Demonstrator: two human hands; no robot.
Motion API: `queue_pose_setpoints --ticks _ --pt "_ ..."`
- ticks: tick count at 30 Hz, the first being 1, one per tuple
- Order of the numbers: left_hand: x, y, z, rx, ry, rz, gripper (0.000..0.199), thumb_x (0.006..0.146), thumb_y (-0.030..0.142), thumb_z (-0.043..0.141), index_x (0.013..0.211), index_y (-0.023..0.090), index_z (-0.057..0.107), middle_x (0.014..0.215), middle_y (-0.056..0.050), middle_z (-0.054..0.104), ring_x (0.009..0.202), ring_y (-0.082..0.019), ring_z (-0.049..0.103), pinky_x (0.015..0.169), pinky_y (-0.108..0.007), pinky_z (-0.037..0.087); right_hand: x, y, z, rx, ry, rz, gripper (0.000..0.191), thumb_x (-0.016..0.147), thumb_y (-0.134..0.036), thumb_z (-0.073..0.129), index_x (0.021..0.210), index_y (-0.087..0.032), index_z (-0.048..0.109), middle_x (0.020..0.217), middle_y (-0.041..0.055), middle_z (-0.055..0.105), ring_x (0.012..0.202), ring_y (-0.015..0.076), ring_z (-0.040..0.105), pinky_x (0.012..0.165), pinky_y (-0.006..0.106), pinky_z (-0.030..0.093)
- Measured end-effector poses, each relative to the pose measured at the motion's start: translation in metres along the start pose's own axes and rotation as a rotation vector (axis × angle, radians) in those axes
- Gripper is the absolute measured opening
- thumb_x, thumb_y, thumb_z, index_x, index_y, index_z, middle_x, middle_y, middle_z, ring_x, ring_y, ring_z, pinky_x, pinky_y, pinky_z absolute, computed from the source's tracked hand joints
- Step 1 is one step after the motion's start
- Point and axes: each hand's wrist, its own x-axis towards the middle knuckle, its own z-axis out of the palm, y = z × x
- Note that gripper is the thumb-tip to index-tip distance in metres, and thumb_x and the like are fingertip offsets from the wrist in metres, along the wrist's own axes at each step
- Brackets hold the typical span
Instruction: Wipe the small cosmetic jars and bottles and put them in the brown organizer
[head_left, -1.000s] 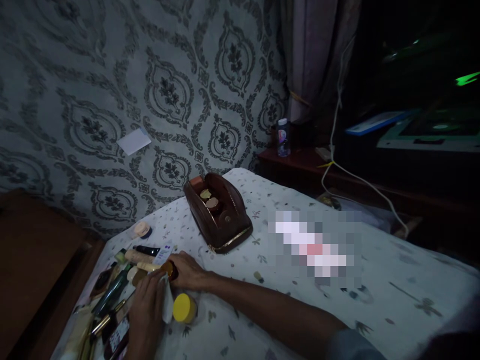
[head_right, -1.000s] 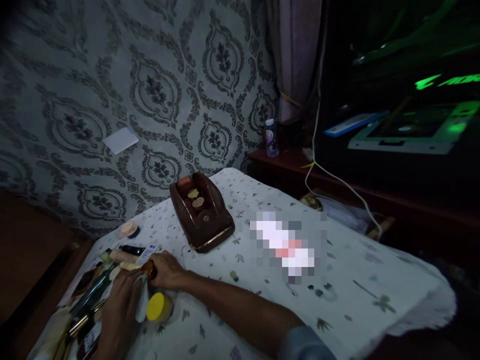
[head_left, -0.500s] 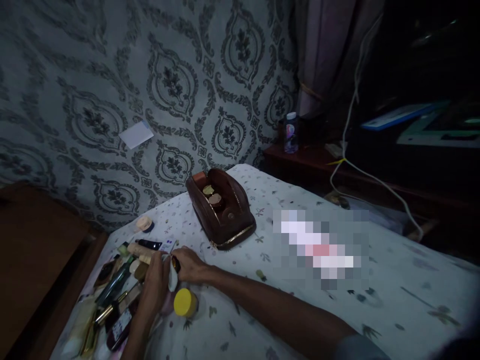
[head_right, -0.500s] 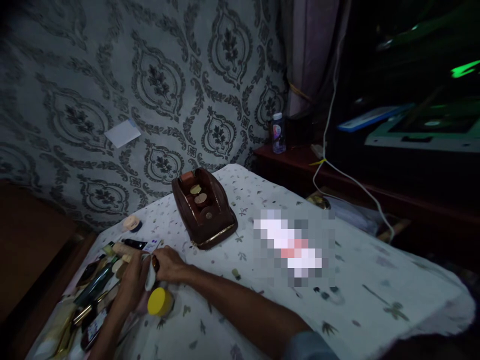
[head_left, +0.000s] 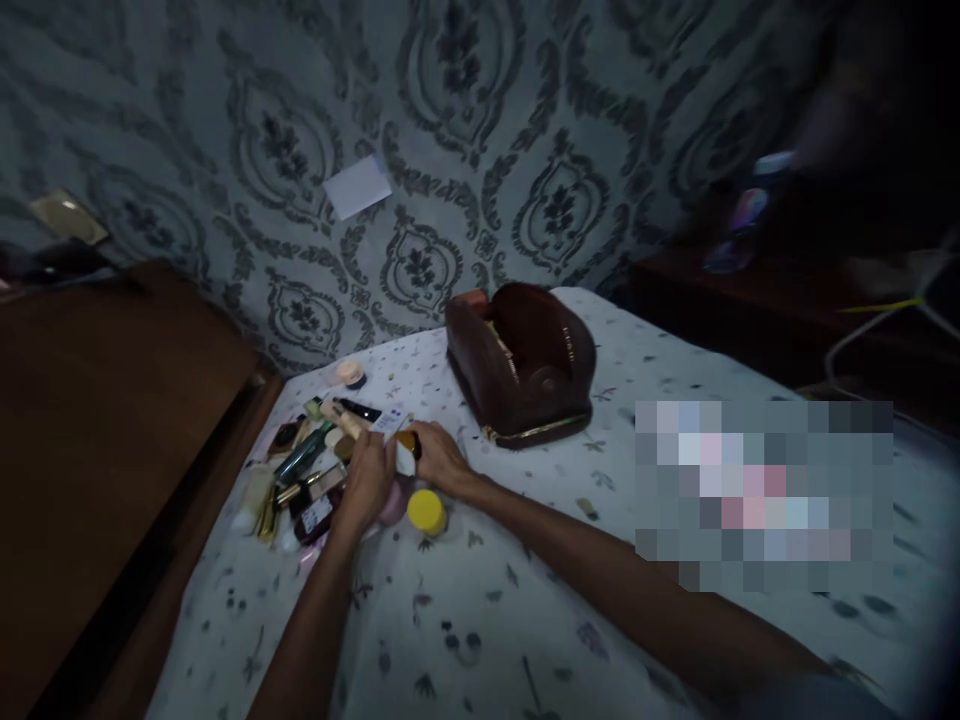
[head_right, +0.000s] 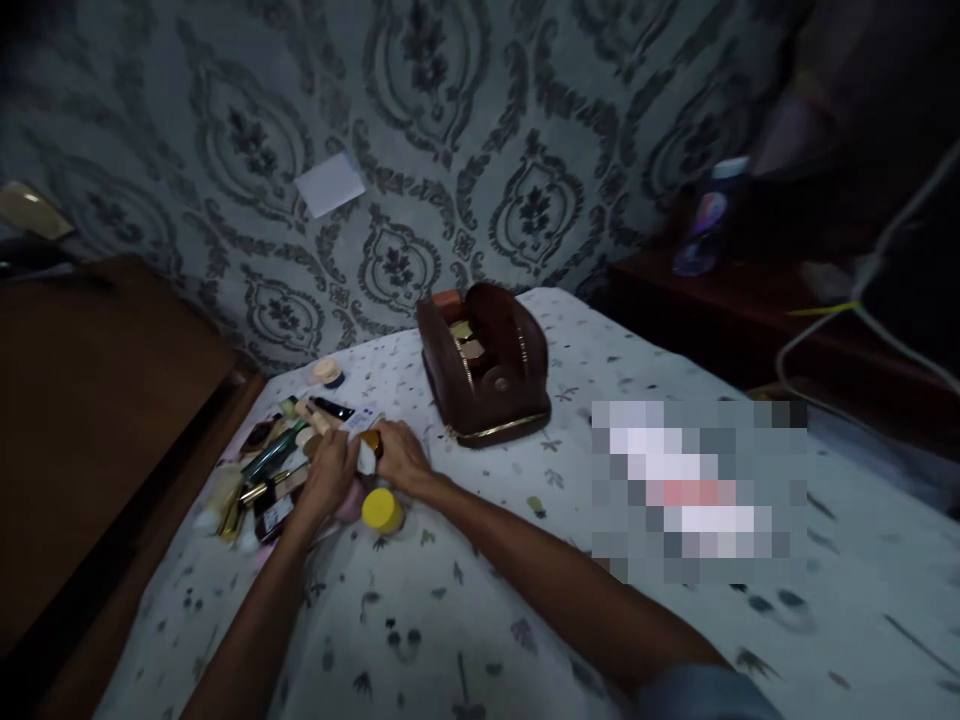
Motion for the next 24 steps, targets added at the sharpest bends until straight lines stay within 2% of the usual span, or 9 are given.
queue_pose_setpoints --ticks 3,6,9,14,18,21,24 --pt "-0.001 -0.006 0.0 -0.007 -0.039 -0.011 0.03 0.097 0.029 0.034 0.082 0.017 0.057 0.085 -0.009 0.054 0.087 -0.024 0.055 0.086 -0.042 0.047 0.001 0.004 0.002 -0.011 0.0 0.0 0.035 0.07 -0.025 0.07 0.102 -0.013 0.061 0.102 0.0137 0.065 0.097 0.0284 0.055 0.086 0.04 0.043" --pt "-0.002 -0.011 0.001 -0.02 -0.044 -0.038 0.032 0.097 0.028 0.035 0.079 0.017 0.058 0.085 -0.009 0.055 0.086 -0.024 0.055 0.086 -0.041 0.047 0.003 0.01 0.0 0.002 -0.035 -0.042 0.049 0.062 -0.028 0.078 0.107 -0.015 0.062 0.105 0.011 0.064 0.101 0.0285 0.054 0.089 0.042 0.043" --pt "-0.003 -0.014 0.001 -0.049 -0.043 -0.057 0.031 0.097 0.026 0.035 0.079 0.017 0.059 0.084 -0.008 0.056 0.085 -0.022 0.056 0.085 -0.038 0.047 0.005 0.02 -0.005 0.055 -0.091 -0.101 0.058 0.061 -0.026 0.08 0.115 -0.019 0.061 0.106 0.0062 0.065 0.101 0.0252 0.057 0.09 0.038 0.045" --pt "-0.002 -0.013 -0.001 -0.095 -0.064 -0.08 0.031 0.097 0.026 0.037 0.079 0.017 0.06 0.084 -0.008 0.06 0.084 -0.02 0.058 0.082 -0.034 0.045 0.001 0.031 -0.011 0.291 -0.225 -0.121 0.058 0.07 -0.029 0.073 0.125 -0.018 0.059 0.106 0.0045 0.068 0.09 0.0203 0.063 0.082 0.032 0.049" --pt "-0.001 -0.011 -0.005 -0.127 -0.103 -0.092 0.025 0.094 0.018 0.038 0.085 0.016 0.062 0.083 -0.009 0.065 0.083 -0.021 0.06 0.077 -0.032 0.045 -0.004 0.03 -0.007 0.207 -0.139 -0.06 0.066 0.063 -0.031 0.08 0.125 -0.02 0.06 0.104 0.0037 0.069 0.088 0.0203 0.063 0.081 0.032 0.049" --pt "-0.002 -0.009 -0.009 -0.145 -0.131 -0.102 0.025 0.085 0.007 0.041 0.091 0.015 0.064 0.084 -0.009 0.069 0.083 -0.022 0.062 0.075 -0.031 0.045 -0.007 0.024 -0.005 0.071 -0.069 -0.044 0.071 0.058 -0.032 0.084 0.124 -0.02 0.06 0.107 0.0057 0.067 0.091 0.0215 0.061 0.081 0.034 0.048" --pt "-0.003 -0.007 -0.011 -0.156 -0.143 -0.11 0.034 0.076 0.0 0.043 0.095 0.015 0.066 0.087 -0.009 0.072 0.088 -0.022 0.064 0.077 -0.03 0.045 -0.009 0.016 -0.008 -0.058 -0.037 -0.046 0.06 0.061 -0.036 0.082 0.116 -0.019 0.063 0.104 0.0066 0.065 0.094 0.0226 0.06 0.083 0.035 0.047"
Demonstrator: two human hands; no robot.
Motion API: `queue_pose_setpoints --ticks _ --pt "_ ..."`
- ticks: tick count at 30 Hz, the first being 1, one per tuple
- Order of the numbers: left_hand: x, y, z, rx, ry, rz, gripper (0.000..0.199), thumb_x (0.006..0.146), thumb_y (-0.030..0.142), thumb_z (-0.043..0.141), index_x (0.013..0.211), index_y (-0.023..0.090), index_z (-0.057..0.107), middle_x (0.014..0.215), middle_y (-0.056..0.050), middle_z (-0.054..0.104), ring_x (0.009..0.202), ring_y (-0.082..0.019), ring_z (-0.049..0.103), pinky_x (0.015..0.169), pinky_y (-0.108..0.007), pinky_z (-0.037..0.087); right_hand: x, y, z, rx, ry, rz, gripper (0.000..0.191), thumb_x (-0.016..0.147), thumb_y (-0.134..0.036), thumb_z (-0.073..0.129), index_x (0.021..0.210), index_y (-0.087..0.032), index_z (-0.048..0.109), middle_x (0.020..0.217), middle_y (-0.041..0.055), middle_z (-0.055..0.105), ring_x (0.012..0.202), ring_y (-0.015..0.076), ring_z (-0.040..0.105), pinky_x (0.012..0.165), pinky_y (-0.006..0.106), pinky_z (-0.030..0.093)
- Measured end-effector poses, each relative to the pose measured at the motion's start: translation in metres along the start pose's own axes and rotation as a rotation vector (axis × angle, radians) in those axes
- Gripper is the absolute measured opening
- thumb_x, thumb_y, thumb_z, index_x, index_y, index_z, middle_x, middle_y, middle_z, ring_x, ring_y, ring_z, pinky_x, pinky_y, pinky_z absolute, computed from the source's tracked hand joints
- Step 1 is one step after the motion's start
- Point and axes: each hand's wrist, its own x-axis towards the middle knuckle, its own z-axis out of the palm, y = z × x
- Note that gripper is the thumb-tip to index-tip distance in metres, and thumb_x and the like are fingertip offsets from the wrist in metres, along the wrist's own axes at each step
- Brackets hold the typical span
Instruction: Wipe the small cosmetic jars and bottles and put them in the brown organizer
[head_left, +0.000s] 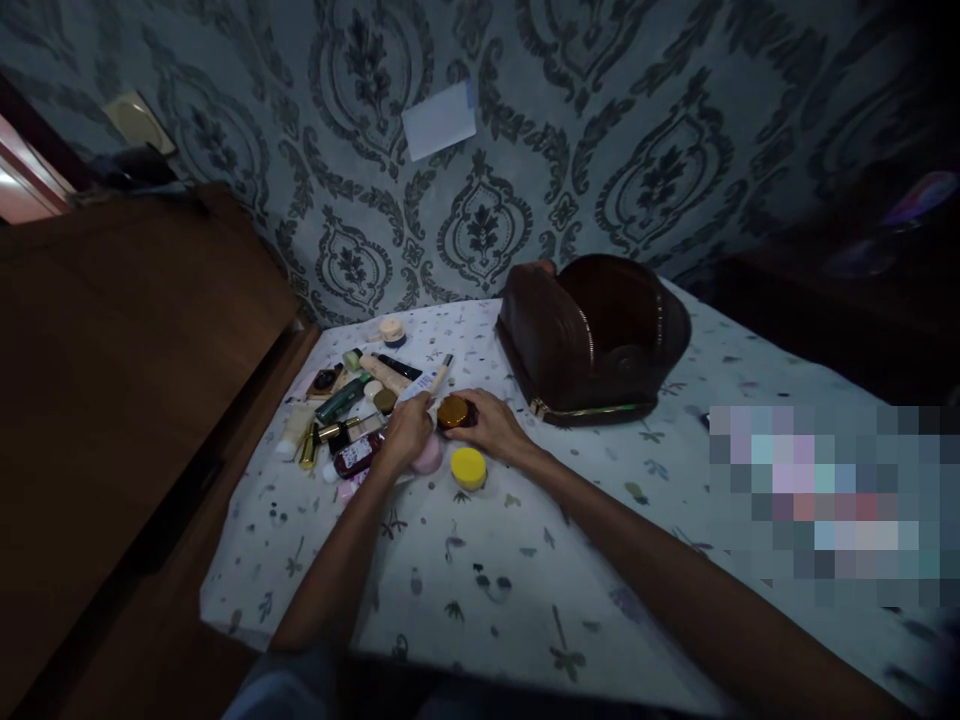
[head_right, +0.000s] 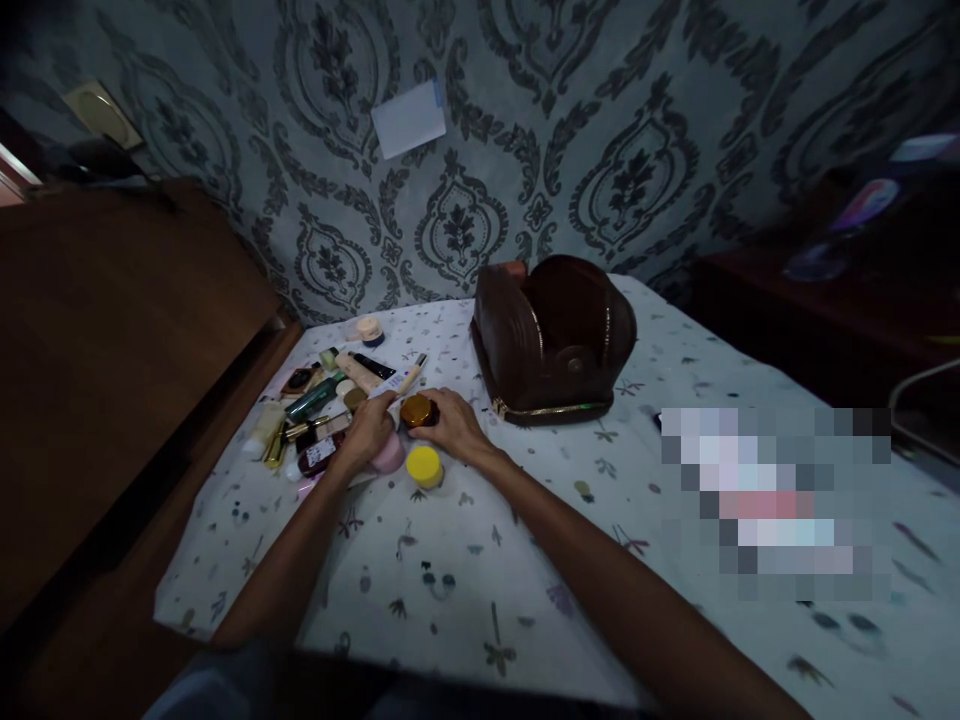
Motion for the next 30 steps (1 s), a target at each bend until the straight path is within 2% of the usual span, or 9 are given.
queue_pose_setpoints --ticks 3,6,12,14,16,18,21,24,30 --pt "0.0 0.0 -0.001 -0.01 0.005 0.001 0.032 0.079 0.003 0.044 0.097 0.016 0.067 0.088 -0.009 0.072 0.087 -0.023 0.064 0.078 -0.031 0.045 -0.001 -0.005 -0.004 -0.082 0.017 0.013 0.051 0.065 -0.039 0.08 0.109 -0.019 0.063 0.098 0.006 0.064 0.095 0.0239 0.058 0.084 0.036 0.045" --pt "0.002 -0.002 -0.006 -0.028 0.027 0.016 0.024 0.087 0.013 0.045 0.093 0.017 0.068 0.085 -0.008 0.072 0.083 -0.022 0.064 0.076 -0.031 0.046 -0.002 -0.005 -0.007 -0.066 -0.005 -0.017 0.054 0.066 -0.04 0.08 0.113 -0.019 0.061 0.101 0.0064 0.063 0.097 0.0245 0.057 0.085 0.036 0.044" --pt "-0.006 -0.004 -0.038 -0.066 0.116 0.054 0.027 0.092 0.018 0.041 0.102 0.016 0.066 0.095 -0.007 0.072 0.09 -0.02 0.065 0.081 -0.031 0.048 -0.004 0.0 -0.008 0.072 0.001 -0.108 0.06 0.07 -0.034 0.076 0.124 -0.019 0.054 0.114 0.0083 0.061 0.106 0.0248 0.056 0.093 0.039 0.044" --pt "-0.018 -0.002 -0.048 -0.053 0.09 0.116 0.028 0.093 0.02 0.041 0.107 0.017 0.066 0.1 -0.008 0.072 0.093 -0.021 0.065 0.084 -0.032 0.049 -0.003 0.001 -0.007 0.106 0.008 -0.137 0.06 0.07 -0.031 0.076 0.124 -0.018 0.054 0.115 0.0091 0.06 0.109 0.0252 0.055 0.095 0.04 0.043" --pt "-0.034 0.001 -0.052 -0.007 -0.016 0.227 0.029 0.094 0.023 0.044 0.113 0.021 0.065 0.108 -0.008 0.07 0.102 -0.022 0.063 0.091 -0.035 0.048 -0.003 0.003 -0.006 0.129 0.017 -0.158 0.059 0.069 -0.03 0.075 0.123 -0.018 0.055 0.115 0.0101 0.059 0.111 0.0258 0.054 0.096 0.04 0.043" --pt "-0.051 0.003 -0.048 0.042 -0.115 0.32 0.033 0.095 0.026 0.045 0.124 0.023 0.06 0.124 -0.01 0.063 0.115 -0.024 0.057 0.099 -0.039 0.045 -0.003 0.003 -0.006 0.148 0.024 -0.176 0.057 0.07 -0.028 0.074 0.124 -0.018 0.055 0.115 0.01 0.058 0.112 0.0256 0.053 0.097 0.041 0.044" --pt "-0.069 0.005 -0.033 0.094 -0.102 0.323 0.046 0.096 0.029 0.045 0.141 0.022 0.043 0.14 -0.013 0.049 0.128 -0.027 0.046 0.107 -0.046 0.041 -0.003 0.001 -0.005 0.166 0.018 -0.207 0.058 0.07 -0.023 0.071 0.125 -0.018 0.054 0.118 0.0103 0.058 0.112 0.0252 0.053 0.099 0.041 0.043" --pt "-0.073 0.006 -0.016 0.169 -0.045 0.293 0.056 0.093 0.03 0.051 0.145 0.019 0.034 0.137 -0.016 0.047 0.126 -0.03 0.044 0.104 -0.05 0.042 -0.004 -0.001 -0.007 0.167 -0.001 -0.238 0.058 0.07 -0.02 0.068 0.126 -0.017 0.053 0.119 0.0107 0.058 0.114 0.0255 0.052 0.101 0.042 0.041" --pt "-0.066 0.007 0.006 0.354 0.079 0.217 0.052 0.092 0.035 0.053 0.138 0.014 0.039 0.122 -0.018 0.051 0.111 -0.031 0.05 0.091 -0.049 0.048 -0.004 -0.002 -0.007 0.153 -0.016 -0.24 0.059 0.069 -0.017 0.066 0.127 -0.019 0.053 0.118 0.0098 0.059 0.113 0.0256 0.053 0.101 0.043 0.042"
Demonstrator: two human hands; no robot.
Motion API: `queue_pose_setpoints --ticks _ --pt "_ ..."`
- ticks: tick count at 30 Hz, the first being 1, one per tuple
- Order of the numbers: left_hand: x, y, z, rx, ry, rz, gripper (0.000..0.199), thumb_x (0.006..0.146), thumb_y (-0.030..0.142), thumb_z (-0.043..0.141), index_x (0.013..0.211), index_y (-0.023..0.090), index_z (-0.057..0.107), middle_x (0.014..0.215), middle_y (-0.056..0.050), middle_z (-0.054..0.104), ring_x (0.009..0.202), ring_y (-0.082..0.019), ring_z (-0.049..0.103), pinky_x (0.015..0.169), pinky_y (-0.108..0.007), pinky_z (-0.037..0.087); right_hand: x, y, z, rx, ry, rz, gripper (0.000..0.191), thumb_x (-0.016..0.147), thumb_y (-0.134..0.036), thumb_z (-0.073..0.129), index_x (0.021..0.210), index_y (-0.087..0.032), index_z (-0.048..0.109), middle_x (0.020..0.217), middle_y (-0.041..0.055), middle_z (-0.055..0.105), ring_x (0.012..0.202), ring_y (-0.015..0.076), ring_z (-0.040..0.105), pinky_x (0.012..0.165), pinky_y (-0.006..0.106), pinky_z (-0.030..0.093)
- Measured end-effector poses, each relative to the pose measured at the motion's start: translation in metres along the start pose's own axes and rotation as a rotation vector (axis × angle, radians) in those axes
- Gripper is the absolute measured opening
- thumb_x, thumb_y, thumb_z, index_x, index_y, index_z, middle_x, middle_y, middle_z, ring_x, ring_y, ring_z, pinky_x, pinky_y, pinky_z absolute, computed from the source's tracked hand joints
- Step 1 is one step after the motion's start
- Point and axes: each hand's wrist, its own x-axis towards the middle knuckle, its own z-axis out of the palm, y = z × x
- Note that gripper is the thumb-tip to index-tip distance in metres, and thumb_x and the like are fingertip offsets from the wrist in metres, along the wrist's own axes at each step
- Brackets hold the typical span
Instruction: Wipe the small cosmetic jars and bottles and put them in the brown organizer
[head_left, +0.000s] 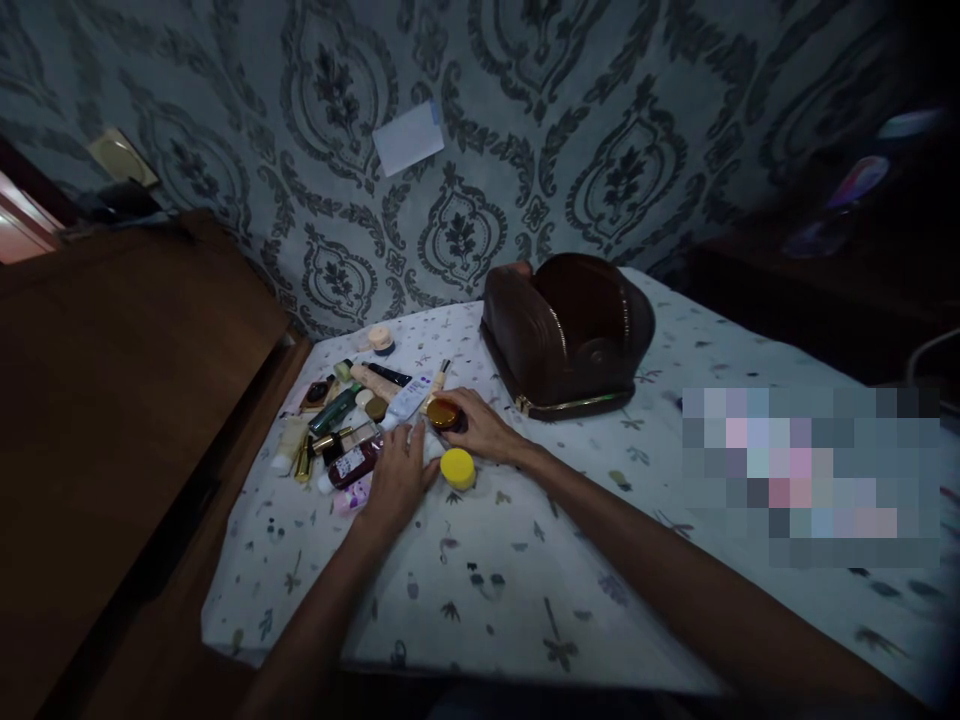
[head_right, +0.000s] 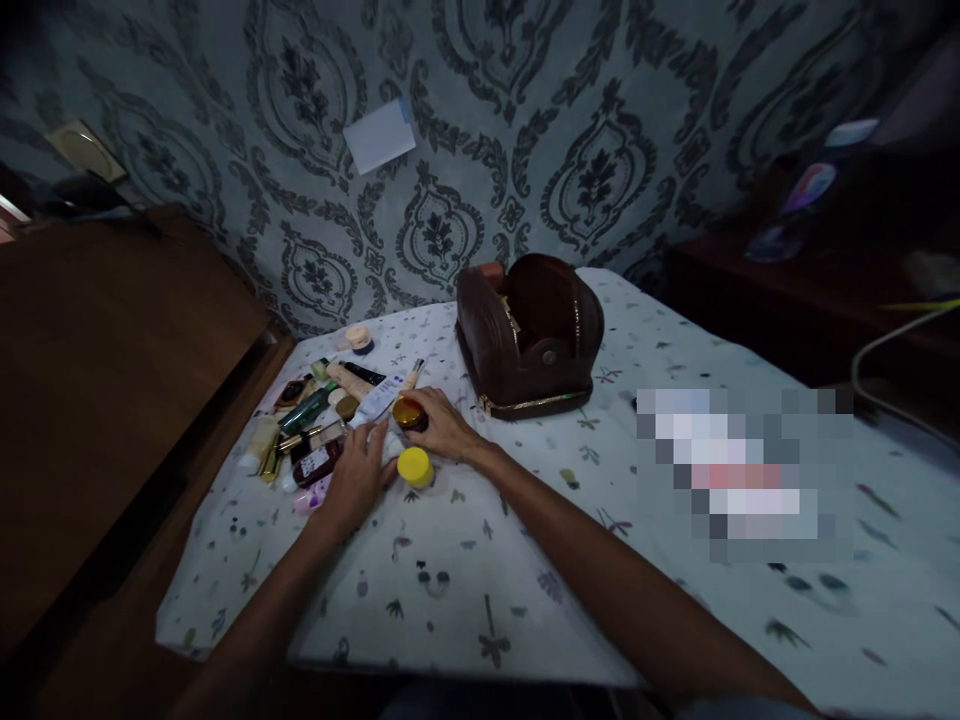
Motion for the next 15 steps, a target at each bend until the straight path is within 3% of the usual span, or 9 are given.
queue_pose_setpoints --ticks 4,8,15 --pt "0.004 0.001 0.001 0.056 0.027 -0.016 0.041 0.093 0.039 0.051 0.127 0.016 0.049 0.112 -0.014 0.054 0.104 -0.029 0.052 0.086 -0.043 0.049 0.0 0.001 0.001 -0.004 0.004 -0.002 0.059 0.07 -0.017 0.065 0.127 -0.019 0.053 0.121 0.0103 0.059 0.115 0.0257 0.053 0.102 0.043 0.041" --pt "0.008 0.0 0.002 -0.069 0.085 -0.047 0.034 0.093 0.034 0.053 0.122 0.018 0.051 0.109 -0.012 0.053 0.106 -0.028 0.053 0.09 -0.043 0.048 -0.001 0.001 -0.001 0.041 -0.031 0.05 0.063 0.07 -0.019 0.066 0.131 -0.018 0.051 0.126 0.011 0.059 0.118 0.0259 0.054 0.104 0.044 0.041" --pt "0.007 -0.007 0.016 -0.464 0.141 -0.128 0.065 0.08 0.029 0.07 0.134 0.018 0.034 0.125 -0.014 0.047 0.122 -0.029 0.048 0.102 -0.047 0.041 0.001 0.004 -0.003 0.216 -0.039 0.183 0.062 0.068 -0.022 0.072 0.127 -0.015 0.055 0.119 0.0093 0.066 0.106 0.023 0.063 0.094 0.037 0.049"
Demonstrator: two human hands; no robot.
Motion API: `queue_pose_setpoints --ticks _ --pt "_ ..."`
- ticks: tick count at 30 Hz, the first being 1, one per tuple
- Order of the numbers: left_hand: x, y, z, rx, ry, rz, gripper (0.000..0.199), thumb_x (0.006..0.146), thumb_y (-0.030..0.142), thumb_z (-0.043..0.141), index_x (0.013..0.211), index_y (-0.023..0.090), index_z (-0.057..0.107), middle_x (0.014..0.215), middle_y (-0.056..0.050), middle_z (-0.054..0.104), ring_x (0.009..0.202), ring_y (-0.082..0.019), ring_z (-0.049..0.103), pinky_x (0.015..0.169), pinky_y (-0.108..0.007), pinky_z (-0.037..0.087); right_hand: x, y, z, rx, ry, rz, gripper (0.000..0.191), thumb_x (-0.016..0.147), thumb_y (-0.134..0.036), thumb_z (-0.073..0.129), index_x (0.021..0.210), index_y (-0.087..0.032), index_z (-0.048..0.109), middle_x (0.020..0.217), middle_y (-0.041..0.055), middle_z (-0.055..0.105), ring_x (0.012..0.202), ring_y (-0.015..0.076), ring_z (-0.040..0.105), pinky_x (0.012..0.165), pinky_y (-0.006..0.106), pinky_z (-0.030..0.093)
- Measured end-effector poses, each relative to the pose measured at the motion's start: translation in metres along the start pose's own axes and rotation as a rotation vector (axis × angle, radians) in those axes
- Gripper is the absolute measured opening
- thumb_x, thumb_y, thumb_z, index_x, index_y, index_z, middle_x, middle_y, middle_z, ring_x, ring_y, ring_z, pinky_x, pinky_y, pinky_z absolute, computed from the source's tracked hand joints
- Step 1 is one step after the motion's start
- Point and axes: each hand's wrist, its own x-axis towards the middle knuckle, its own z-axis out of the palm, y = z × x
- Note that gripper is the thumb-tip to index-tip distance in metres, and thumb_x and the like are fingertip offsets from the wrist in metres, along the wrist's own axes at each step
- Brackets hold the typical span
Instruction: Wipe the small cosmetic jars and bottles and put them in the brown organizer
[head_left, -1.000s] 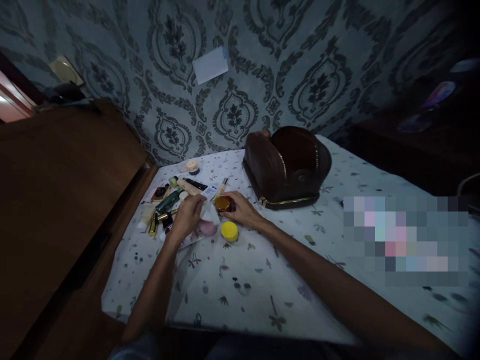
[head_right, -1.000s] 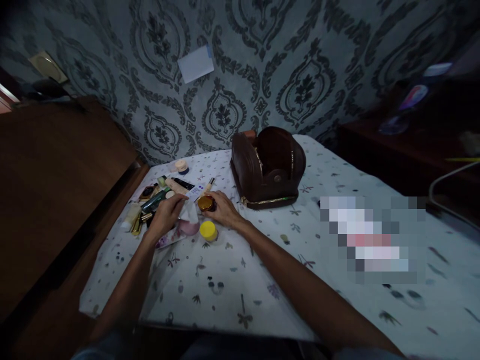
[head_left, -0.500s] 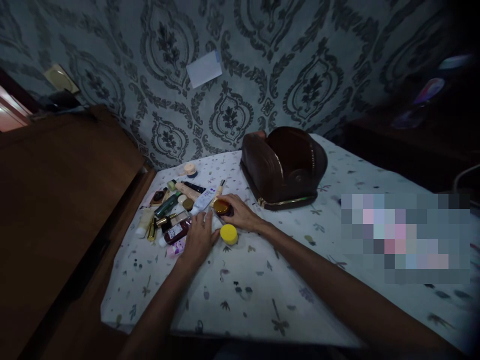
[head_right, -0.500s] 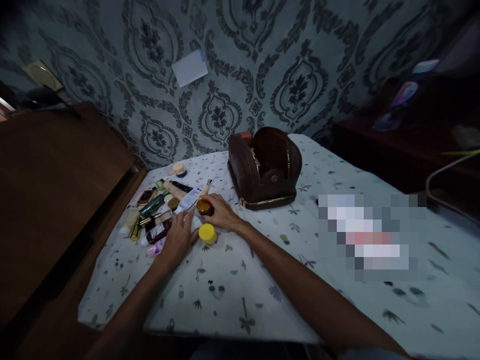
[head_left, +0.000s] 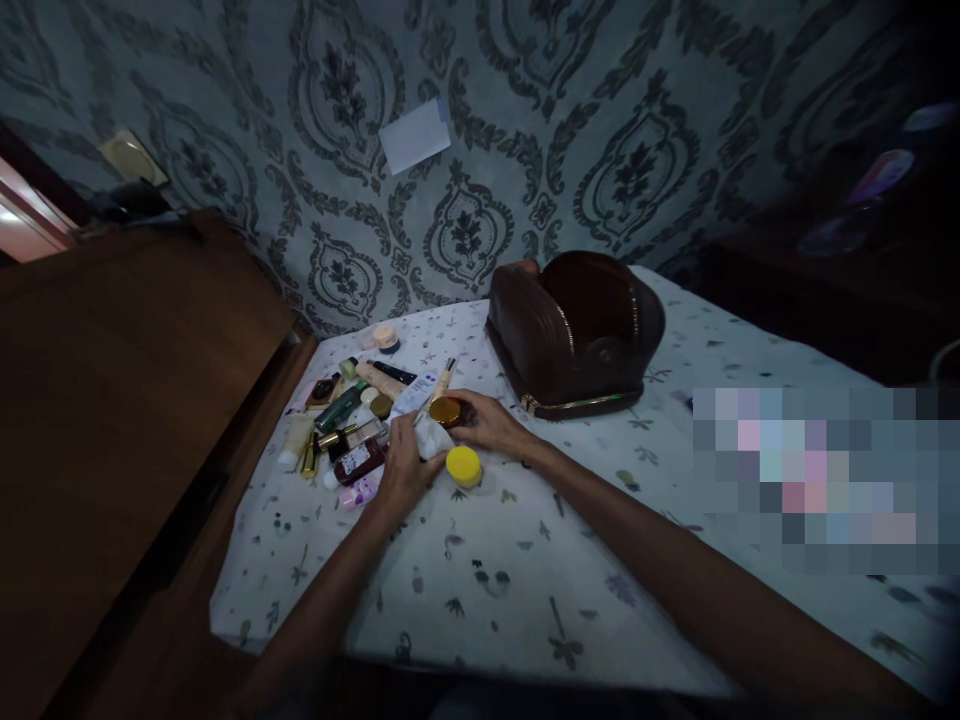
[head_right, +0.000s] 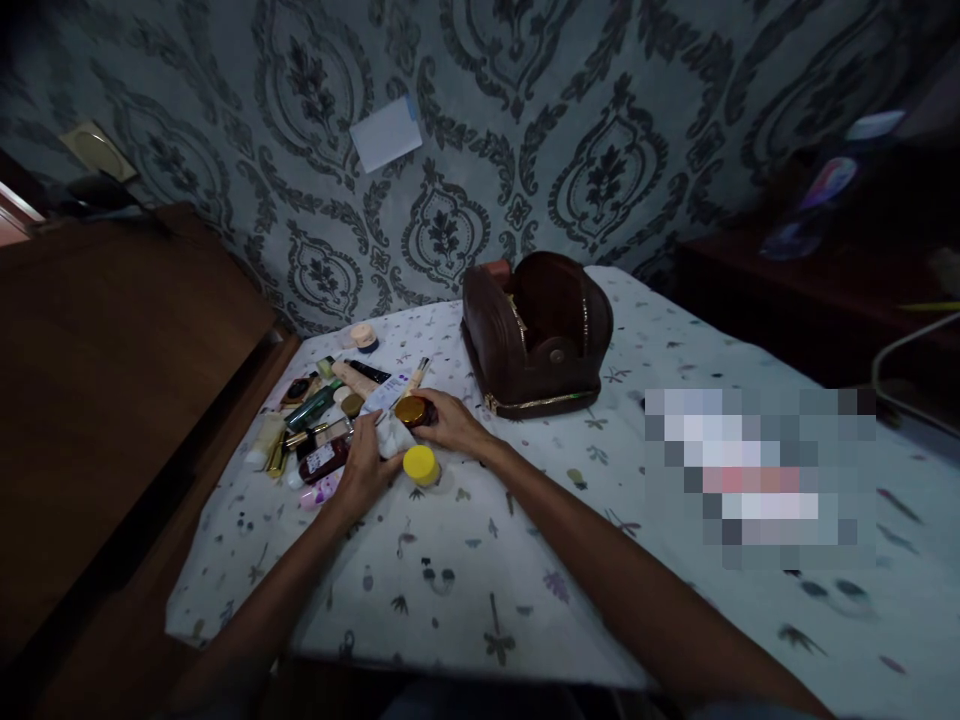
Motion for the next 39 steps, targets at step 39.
queue_pose_setpoints --ticks 39 --pt "-0.002 -0.005 -0.012 0.05 -0.141 0.073 0.056 0.093 0.037 0.05 0.143 0.021 0.032 0.136 -0.015 0.048 0.129 -0.029 0.048 0.105 -0.049 0.043 0.0 0.003 0.0 -0.03 0.038 -0.072 0.072 0.062 -0.026 0.079 0.128 -0.015 0.053 0.112 0.0091 0.062 0.1 0.0222 0.06 0.088 0.034 0.048"
